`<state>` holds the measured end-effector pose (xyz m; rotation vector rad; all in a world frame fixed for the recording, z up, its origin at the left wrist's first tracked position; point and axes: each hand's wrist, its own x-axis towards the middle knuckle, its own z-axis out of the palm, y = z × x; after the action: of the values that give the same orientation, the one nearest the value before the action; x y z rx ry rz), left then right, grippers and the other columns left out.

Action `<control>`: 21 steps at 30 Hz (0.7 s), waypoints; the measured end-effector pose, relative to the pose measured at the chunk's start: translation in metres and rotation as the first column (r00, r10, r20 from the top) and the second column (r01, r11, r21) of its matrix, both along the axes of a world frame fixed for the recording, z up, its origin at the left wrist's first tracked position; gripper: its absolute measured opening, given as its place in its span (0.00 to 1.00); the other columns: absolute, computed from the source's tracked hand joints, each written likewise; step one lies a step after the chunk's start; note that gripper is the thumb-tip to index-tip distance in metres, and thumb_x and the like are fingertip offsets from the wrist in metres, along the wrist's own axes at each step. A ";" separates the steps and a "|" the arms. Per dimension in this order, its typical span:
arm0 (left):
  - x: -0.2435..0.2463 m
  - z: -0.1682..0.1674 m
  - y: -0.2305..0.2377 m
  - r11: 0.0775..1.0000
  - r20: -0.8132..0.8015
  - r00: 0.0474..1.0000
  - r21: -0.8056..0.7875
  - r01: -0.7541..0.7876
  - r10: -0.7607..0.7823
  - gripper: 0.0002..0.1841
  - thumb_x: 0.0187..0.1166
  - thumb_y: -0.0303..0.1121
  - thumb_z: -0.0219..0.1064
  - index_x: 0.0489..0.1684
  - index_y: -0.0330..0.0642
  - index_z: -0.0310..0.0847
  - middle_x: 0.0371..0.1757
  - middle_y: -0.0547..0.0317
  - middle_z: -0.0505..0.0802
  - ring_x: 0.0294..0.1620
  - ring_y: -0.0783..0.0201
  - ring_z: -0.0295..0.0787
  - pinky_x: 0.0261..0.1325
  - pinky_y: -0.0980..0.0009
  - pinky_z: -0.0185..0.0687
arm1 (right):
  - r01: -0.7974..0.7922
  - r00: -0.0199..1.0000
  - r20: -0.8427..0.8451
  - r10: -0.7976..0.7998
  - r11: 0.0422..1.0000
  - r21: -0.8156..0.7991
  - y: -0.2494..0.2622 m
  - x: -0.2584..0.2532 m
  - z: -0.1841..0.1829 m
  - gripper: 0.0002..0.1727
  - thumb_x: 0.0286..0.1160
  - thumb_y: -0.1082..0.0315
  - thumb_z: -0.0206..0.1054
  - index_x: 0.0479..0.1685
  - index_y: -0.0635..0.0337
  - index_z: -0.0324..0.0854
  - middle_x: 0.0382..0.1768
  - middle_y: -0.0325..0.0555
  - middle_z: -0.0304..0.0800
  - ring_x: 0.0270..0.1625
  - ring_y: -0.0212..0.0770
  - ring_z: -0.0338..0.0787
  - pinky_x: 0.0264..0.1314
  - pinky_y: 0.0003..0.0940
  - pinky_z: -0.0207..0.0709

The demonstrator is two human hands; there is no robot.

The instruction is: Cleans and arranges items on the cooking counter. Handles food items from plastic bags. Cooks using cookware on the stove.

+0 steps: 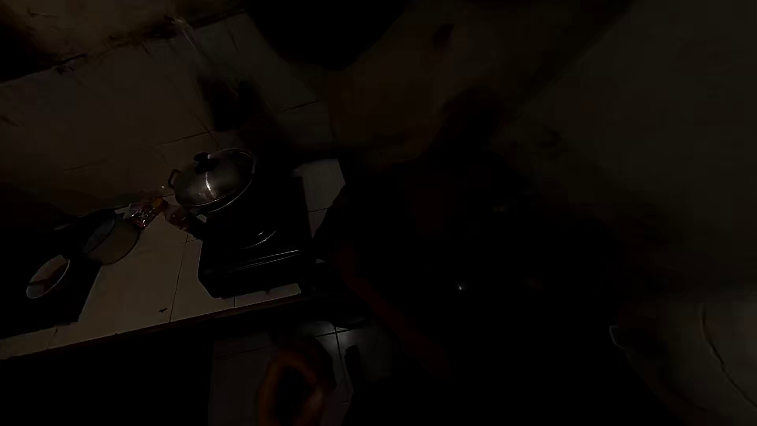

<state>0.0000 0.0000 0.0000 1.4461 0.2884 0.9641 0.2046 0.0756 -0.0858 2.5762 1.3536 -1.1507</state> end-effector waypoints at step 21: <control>0.077 -0.155 0.084 0.816 -0.598 0.557 -0.458 0.352 -0.576 0.14 0.86 0.27 0.45 0.64 0.31 0.65 0.52 0.68 0.90 0.45 0.79 0.89 0.55 0.75 0.86 | 0.975 -0.007 -1.000 -0.020 -0.220 -0.002 -0.266 -0.044 -0.058 0.20 0.65 0.67 0.66 0.59 0.51 0.74 0.40 0.26 0.93 0.42 0.21 0.91 0.50 0.23 0.87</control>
<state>0.0774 0.0840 -0.1549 1.4577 0.5524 -0.1470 0.1605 -0.1906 -0.1438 4.2883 -0.6049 -2.7704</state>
